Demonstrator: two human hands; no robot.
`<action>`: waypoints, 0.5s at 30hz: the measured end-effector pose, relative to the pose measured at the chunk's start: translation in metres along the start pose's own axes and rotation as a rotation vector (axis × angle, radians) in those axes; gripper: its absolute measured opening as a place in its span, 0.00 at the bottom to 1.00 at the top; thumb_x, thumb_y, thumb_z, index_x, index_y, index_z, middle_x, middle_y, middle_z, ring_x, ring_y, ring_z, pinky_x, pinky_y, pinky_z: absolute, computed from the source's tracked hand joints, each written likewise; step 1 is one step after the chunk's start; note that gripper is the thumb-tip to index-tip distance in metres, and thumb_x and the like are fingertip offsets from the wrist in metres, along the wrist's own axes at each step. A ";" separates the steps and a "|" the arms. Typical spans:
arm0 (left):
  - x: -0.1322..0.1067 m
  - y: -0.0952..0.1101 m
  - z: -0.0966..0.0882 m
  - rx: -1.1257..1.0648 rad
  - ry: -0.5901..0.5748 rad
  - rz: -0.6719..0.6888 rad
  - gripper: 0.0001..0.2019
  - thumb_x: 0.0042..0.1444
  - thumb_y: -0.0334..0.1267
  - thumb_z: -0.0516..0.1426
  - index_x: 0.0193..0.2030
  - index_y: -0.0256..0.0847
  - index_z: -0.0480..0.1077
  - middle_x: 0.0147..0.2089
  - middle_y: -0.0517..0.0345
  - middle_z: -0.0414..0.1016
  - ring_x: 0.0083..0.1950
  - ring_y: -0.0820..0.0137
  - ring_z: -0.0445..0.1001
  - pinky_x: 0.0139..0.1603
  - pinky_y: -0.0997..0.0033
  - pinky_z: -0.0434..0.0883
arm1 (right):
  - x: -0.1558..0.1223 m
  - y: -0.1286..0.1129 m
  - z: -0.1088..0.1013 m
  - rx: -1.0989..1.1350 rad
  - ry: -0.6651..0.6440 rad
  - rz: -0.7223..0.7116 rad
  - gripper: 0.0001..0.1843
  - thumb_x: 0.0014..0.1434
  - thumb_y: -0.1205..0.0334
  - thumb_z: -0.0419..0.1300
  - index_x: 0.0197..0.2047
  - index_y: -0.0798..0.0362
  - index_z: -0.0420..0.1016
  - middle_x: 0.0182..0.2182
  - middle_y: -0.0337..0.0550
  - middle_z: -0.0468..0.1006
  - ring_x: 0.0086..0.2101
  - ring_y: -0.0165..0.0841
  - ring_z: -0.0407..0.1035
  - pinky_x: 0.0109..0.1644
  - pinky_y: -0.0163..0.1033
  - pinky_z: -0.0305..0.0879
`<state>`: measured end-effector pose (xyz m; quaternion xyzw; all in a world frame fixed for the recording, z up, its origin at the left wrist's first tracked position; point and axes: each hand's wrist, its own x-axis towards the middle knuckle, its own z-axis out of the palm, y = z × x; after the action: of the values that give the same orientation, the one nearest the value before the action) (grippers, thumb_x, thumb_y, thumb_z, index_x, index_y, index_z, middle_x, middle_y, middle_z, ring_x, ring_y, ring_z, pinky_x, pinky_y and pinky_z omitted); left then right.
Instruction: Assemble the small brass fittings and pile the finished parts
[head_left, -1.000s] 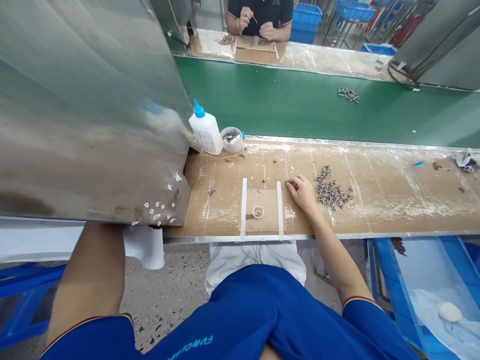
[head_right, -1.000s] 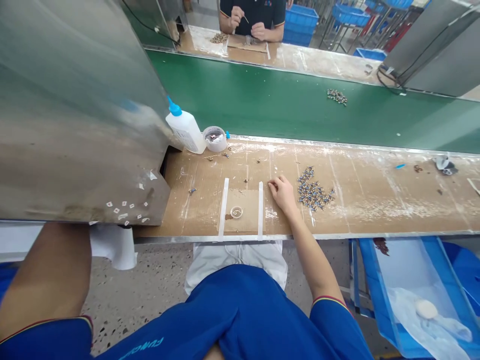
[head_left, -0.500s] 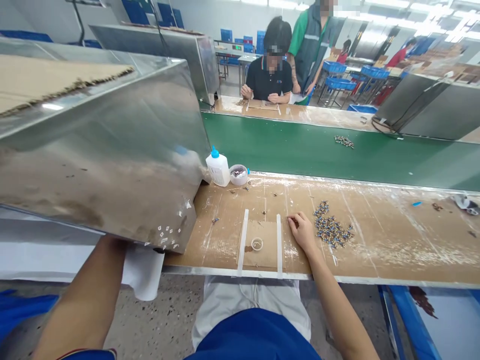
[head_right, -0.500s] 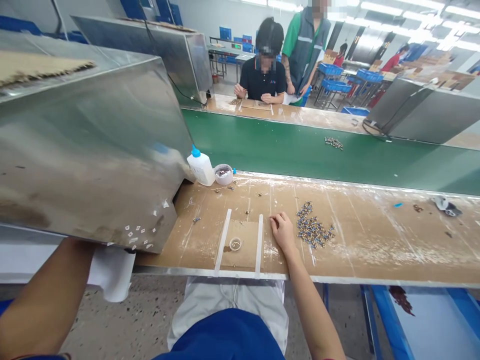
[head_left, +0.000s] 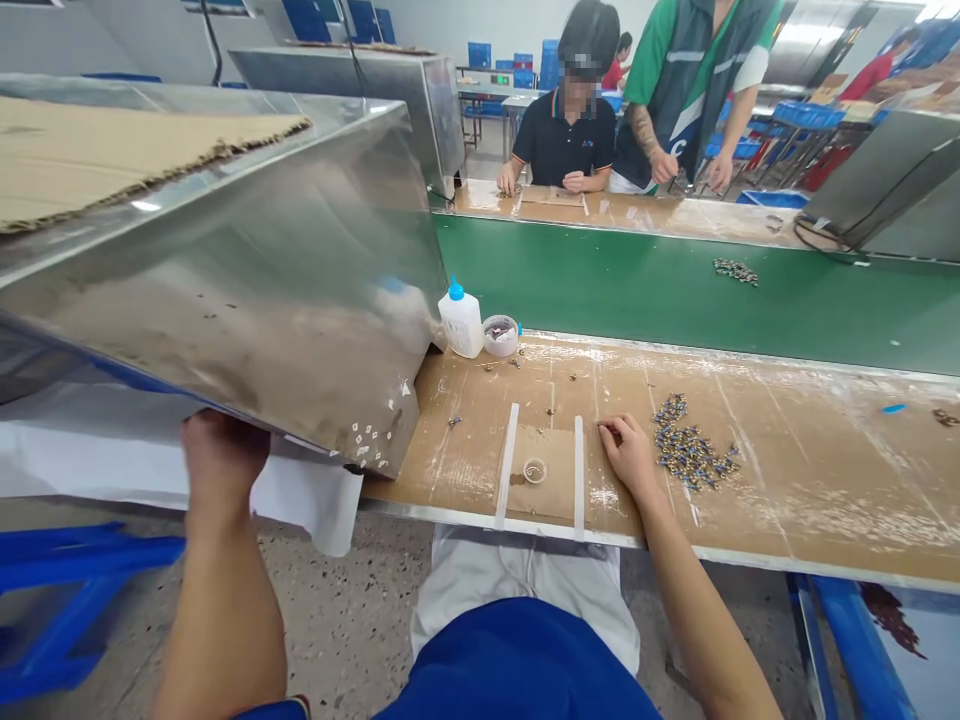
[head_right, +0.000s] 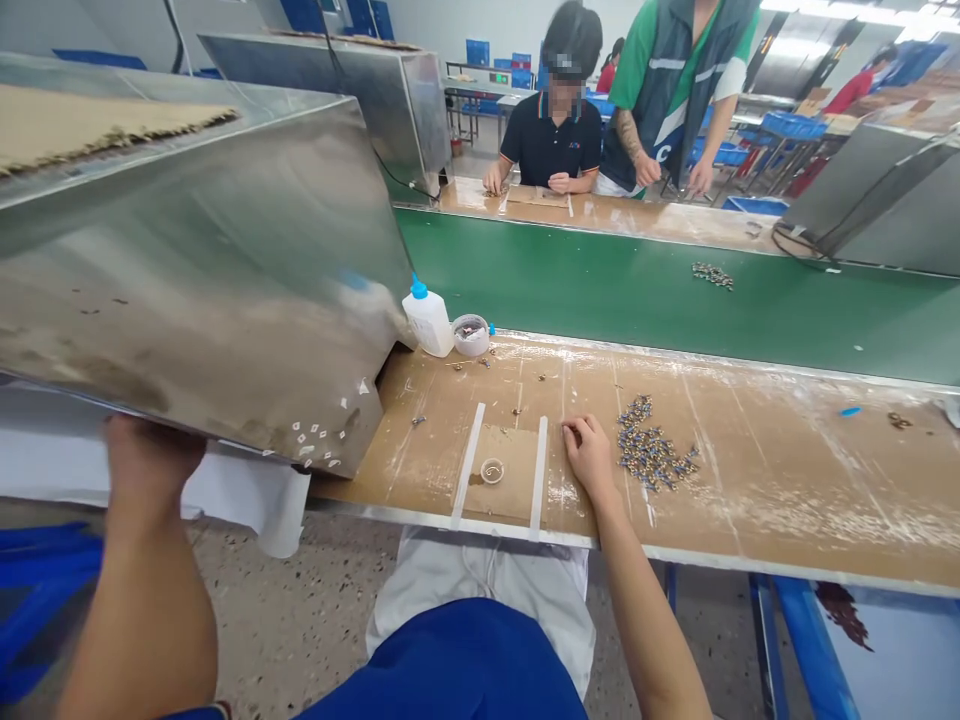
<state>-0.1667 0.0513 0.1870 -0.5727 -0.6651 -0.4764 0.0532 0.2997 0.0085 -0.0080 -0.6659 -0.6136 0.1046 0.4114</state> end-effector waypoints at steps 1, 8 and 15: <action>-0.008 -0.010 0.002 -0.017 -0.003 -0.059 0.16 0.51 0.47 0.67 0.22 0.37 0.73 0.21 0.62 0.74 0.26 0.70 0.73 0.28 0.70 0.74 | 0.000 0.000 0.000 0.000 0.006 -0.001 0.13 0.64 0.55 0.54 0.35 0.50 0.78 0.34 0.48 0.77 0.36 0.40 0.74 0.42 0.45 0.72; -0.099 -0.017 -0.042 -0.421 -0.385 -0.001 0.05 0.47 0.45 0.71 0.30 0.52 0.83 0.23 0.66 0.80 0.19 0.68 0.75 0.16 0.71 0.73 | 0.002 0.000 0.001 0.005 0.034 0.015 0.12 0.64 0.56 0.55 0.35 0.50 0.78 0.33 0.47 0.77 0.33 0.37 0.73 0.40 0.44 0.73; -0.149 0.020 0.078 -0.955 -0.849 -0.064 0.16 0.53 0.52 0.69 0.27 0.40 0.81 0.24 0.54 0.78 0.26 0.71 0.77 0.27 0.75 0.74 | -0.002 -0.010 -0.021 0.062 0.241 -0.042 0.11 0.63 0.54 0.58 0.36 0.50 0.77 0.32 0.44 0.78 0.33 0.35 0.73 0.37 0.42 0.71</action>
<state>-0.0627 -0.0024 0.0647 -0.6519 -0.3594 -0.4533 -0.4903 0.3056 -0.0026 0.0111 -0.6476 -0.5700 0.0340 0.5046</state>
